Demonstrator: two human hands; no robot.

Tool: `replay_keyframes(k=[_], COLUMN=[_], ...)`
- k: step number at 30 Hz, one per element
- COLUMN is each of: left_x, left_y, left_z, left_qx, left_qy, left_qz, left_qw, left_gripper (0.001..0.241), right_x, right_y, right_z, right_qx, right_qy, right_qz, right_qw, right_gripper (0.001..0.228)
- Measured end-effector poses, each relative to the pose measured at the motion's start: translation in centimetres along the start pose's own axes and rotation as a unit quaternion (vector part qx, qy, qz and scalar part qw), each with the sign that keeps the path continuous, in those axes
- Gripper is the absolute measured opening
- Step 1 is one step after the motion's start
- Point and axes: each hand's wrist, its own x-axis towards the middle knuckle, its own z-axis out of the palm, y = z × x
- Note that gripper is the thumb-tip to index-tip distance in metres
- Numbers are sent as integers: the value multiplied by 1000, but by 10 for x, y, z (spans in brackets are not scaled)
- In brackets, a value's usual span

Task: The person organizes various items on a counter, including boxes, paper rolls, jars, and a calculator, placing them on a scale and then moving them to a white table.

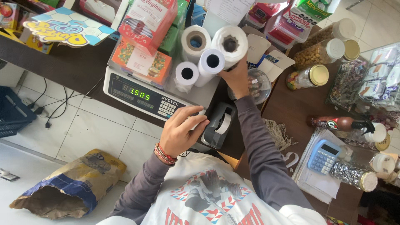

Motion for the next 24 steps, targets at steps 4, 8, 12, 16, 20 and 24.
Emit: replay_keyframes(k=[4,8,12,16,20,24], left_x=[-3,-9,-11,-28,-31,-17], left_y=[3,12,26,23,30,47], left_z=[9,20,38,78,127,182], left_qx=[-3,-15,-30,-78,-113,-142], left_qy=[-15,-29,-88,-140,-208,-253], left_qz=[12,-6,-13,6,7,16], left_qw=[1000,999,996,987,972,957], left_gripper=[6,5,7,10,12,24], right_x=[-2,-19,-51,-100,-142,-144], right_y=[-6,-28,-38,-59,-19,60], right_z=[4,-5,-37,-123,-220,-306], right_qx=[54,72,86,97,129,-116], right_qy=[-28,-46,-50,-48,58,247], right_qz=[21,89,125,156,131,135], right_qw=[998,992,987,982,981,953], right_gripper=[136,133,134,116,61,58])
